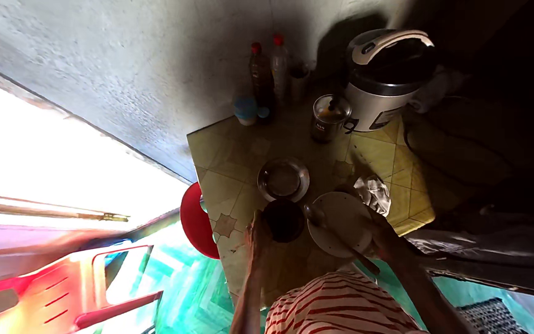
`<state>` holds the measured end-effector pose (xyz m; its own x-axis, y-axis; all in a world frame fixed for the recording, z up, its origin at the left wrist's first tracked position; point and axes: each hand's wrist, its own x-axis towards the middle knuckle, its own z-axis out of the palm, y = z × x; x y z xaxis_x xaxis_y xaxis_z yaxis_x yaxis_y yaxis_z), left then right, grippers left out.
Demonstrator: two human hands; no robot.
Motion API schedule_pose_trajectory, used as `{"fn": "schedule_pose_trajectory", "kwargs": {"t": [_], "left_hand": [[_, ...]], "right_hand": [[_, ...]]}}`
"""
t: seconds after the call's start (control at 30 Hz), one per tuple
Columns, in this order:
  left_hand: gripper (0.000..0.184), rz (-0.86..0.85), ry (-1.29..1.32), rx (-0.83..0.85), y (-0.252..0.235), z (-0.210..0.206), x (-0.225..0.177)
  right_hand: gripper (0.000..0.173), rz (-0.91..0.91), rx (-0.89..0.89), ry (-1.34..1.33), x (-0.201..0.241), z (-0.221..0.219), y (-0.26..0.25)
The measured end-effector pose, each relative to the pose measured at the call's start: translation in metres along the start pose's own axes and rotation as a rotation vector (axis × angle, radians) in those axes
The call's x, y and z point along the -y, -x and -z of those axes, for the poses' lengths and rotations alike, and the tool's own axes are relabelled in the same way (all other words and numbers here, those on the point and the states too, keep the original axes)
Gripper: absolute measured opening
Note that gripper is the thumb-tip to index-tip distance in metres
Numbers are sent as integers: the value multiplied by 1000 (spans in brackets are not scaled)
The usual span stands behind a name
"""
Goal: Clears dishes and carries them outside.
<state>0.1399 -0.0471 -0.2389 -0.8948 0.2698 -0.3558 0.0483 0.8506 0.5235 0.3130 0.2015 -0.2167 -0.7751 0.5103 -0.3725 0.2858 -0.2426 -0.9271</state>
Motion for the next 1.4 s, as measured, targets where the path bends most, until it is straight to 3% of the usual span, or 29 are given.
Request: {"fn": "schedule_pose_trajectory", "kwargs": {"t": [0.2, 0.57, 0.8, 1.17, 1.4], "left_hand": [[31, -14, -18, 8, -2, -26, -6], [34, -68, -103, 104, 11, -38, 11], [35, -125, -83, 121, 8, -50, 21], [42, -66, -74, 199, -8, -52, 23], [38, -47, -32, 257, -9, -55, 11]], "right_hand": [[42, 52, -54, 16, -5, -2, -8], [36, 175, -270, -120, -3, 37, -2], [18, 156, -364, -266, -14, 37, 16], [22, 324, -611, -346, 14, 96, 24], [27, 210, -495, -365, -11, 91, 22]]}}
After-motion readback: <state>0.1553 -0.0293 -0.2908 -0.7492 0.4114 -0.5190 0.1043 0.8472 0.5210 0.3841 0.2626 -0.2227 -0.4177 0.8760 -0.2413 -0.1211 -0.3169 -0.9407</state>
